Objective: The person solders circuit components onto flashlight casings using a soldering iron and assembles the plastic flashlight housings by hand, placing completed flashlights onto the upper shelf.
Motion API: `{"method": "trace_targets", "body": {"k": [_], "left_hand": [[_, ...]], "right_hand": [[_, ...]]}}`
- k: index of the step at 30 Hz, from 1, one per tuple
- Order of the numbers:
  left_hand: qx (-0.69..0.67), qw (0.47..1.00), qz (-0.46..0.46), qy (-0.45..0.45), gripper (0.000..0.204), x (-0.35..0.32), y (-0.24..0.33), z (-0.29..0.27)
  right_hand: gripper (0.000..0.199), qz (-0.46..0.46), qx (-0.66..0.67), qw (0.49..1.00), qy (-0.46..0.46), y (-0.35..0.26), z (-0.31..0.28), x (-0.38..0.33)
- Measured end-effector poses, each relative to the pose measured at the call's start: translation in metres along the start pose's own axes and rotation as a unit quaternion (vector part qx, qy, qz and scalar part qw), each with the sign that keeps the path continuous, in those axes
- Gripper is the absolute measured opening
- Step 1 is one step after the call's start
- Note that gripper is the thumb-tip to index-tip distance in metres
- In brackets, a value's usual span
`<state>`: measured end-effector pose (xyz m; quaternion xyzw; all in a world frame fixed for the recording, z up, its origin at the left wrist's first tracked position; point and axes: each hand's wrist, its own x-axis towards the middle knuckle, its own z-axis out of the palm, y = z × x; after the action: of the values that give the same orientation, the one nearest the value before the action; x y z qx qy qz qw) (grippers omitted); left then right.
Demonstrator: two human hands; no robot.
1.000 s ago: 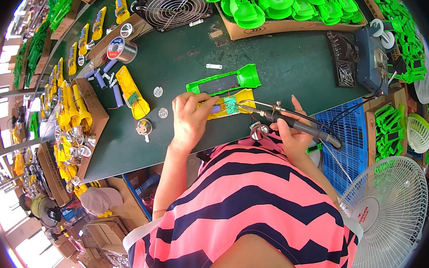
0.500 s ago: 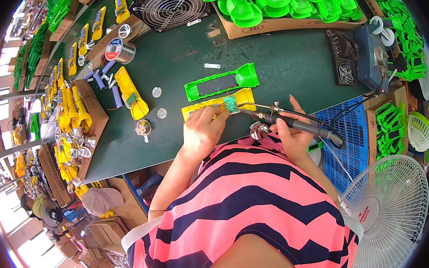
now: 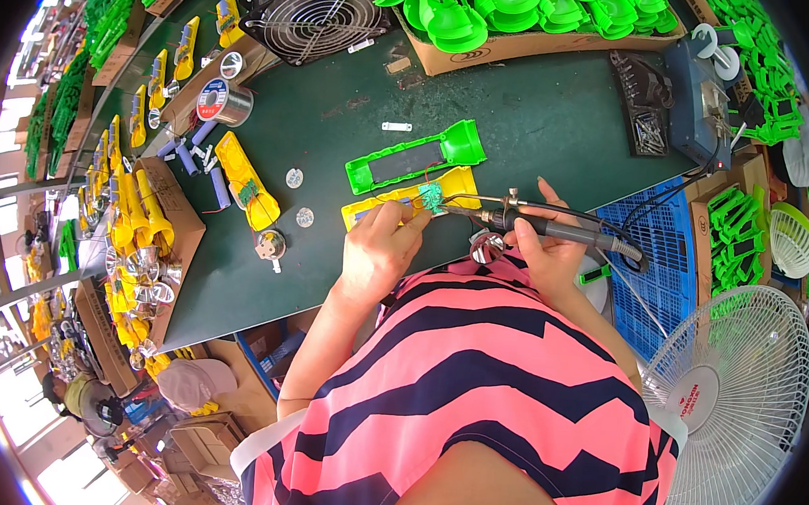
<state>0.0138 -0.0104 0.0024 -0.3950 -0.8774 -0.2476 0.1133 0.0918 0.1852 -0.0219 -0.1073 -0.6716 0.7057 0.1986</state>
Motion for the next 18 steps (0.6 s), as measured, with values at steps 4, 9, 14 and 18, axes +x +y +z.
{"method": "trace_targets", "body": {"k": [4, 9, 14, 18], "left_hand": [[-0.006, 1.000, -0.008, -0.005, 0.025, 0.0010, 0.0009, -0.0004], [-0.008, 1.000, -0.014, -0.009, 0.023, 0.0012, 0.0004, 0.0001], [-0.007, 1.000, -0.013, -0.004, 0.022, 0.0012, -0.0005, 0.0003], [-0.005, 1.000, -0.016, -0.004, 0.022, 0.0017, -0.0004, 0.0008]], "right_hand": [[0.017, 0.005, 0.007, 1.000, -0.002, 0.0001, 0.0018, 0.0000], [0.017, 0.005, 0.021, 1.000, -0.003, 0.0035, 0.0020, 0.0002], [0.017, 0.011, 0.024, 1.000, -0.001, 0.0067, 0.0011, 0.0002], [0.019, 0.055, 0.069, 0.996, 0.000, 0.0033, 0.0005, 0.0001]]}}
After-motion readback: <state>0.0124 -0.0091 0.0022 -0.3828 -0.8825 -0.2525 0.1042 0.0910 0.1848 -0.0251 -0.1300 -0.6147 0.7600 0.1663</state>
